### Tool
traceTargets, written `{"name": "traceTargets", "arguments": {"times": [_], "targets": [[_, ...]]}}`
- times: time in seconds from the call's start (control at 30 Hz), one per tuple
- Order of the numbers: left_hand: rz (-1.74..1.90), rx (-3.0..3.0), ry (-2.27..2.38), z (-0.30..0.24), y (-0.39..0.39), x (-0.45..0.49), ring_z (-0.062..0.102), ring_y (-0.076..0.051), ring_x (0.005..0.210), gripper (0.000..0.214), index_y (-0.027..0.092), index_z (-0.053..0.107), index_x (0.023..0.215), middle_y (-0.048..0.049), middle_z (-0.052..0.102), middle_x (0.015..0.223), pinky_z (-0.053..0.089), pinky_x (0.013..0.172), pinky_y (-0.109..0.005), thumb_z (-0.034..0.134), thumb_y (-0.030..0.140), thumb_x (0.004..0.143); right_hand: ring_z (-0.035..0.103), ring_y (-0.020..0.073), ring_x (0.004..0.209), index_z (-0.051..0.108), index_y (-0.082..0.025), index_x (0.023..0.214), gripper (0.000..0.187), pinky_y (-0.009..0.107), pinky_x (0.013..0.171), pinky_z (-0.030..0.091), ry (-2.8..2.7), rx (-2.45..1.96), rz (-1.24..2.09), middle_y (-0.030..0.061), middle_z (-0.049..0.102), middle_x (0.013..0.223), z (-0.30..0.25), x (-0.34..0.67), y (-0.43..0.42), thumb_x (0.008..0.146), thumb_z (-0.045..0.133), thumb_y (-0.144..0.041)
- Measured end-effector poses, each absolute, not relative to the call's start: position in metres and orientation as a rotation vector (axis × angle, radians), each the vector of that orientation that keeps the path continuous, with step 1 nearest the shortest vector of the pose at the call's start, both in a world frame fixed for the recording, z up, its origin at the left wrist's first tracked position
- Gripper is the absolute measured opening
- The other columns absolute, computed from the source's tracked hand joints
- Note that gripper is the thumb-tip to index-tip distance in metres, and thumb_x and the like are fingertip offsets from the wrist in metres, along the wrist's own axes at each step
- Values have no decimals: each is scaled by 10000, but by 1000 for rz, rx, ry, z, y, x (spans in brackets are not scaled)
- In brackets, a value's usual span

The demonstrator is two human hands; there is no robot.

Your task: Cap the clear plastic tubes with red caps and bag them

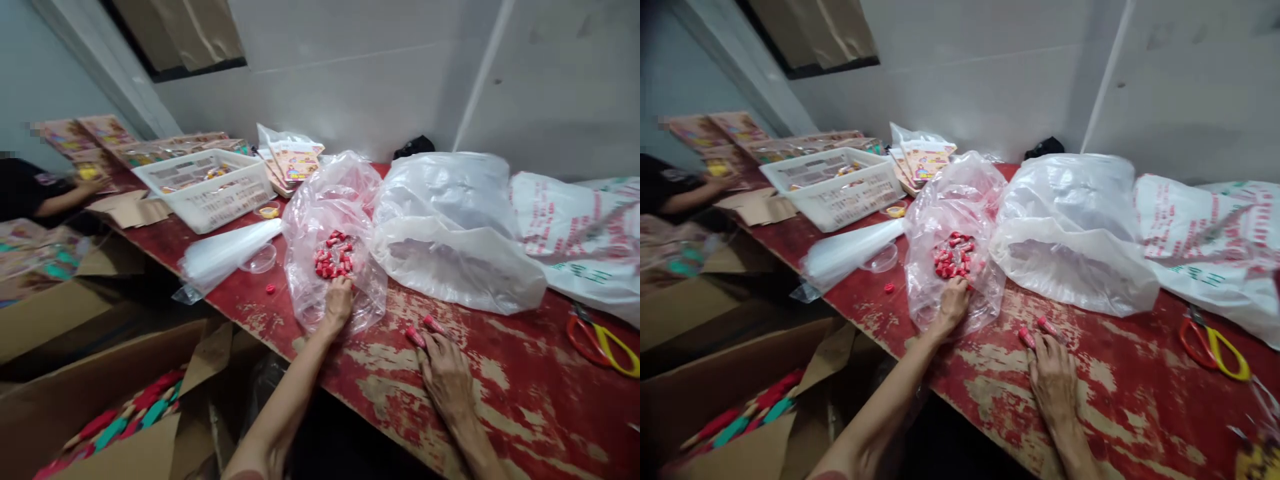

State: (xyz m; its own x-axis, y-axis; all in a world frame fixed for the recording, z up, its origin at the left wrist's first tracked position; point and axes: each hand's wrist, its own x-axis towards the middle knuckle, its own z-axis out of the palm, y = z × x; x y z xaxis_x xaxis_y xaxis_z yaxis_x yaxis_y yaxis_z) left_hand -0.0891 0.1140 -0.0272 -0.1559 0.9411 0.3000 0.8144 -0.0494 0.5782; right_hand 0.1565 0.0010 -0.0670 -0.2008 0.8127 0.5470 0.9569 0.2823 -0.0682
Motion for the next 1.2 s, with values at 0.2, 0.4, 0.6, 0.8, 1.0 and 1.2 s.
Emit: {"name": "traceTargets", "arguments": {"times": [0.2,0.4,0.6,0.8,1.0,1.2], "targets": [[1067,1902,2116,-28,98,-84,576,-183,846,159,184,598,815,-52,626,857,445,784,-284,554,57,730,561,286,932,579,-131,1127,374,390,758,417,-2097,-1495,-487,155,627,1040,-73,165,3,932,331,-333],[1333,1642,2373,-9,61,-129,575,-161,826,197,182,578,1024,-57,595,920,459,774,-278,460,221,871,576,284,905,600,-146,1056,372,386,746,420,-2123,-1515,-513,146,643,997,-80,168,3,926,324,-359],[1222,1433,2634,-8,50,-224,577,-211,860,249,160,648,967,-91,558,937,462,805,-322,462,162,801,567,283,918,600,-120,1072,398,379,750,416,-2101,-1490,-525,156,639,1028,-74,165,4,936,319,-369],[922,1518,2677,-14,55,-258,571,-263,876,288,133,663,904,-117,609,827,410,832,-361,451,64,721,559,278,951,573,-138,1132,349,383,759,417,-2095,-1525,-498,151,632,1066,-74,163,4,915,357,-305],[857,1597,2683,-7,61,-254,568,-288,889,157,157,657,822,-129,635,853,416,783,-376,528,149,732,556,269,963,556,-155,1145,335,381,782,412,-2090,-1540,-453,141,631,1068,-77,162,3,917,355,-297],[1032,1806,2558,8,63,-193,533,-264,1044,255,177,620,1018,-126,614,1060,400,909,-393,408,250,895,558,267,967,533,-166,1213,364,387,798,407,-2072,-1581,-365,134,634,1085,-77,160,3,919,364,-300]]}}
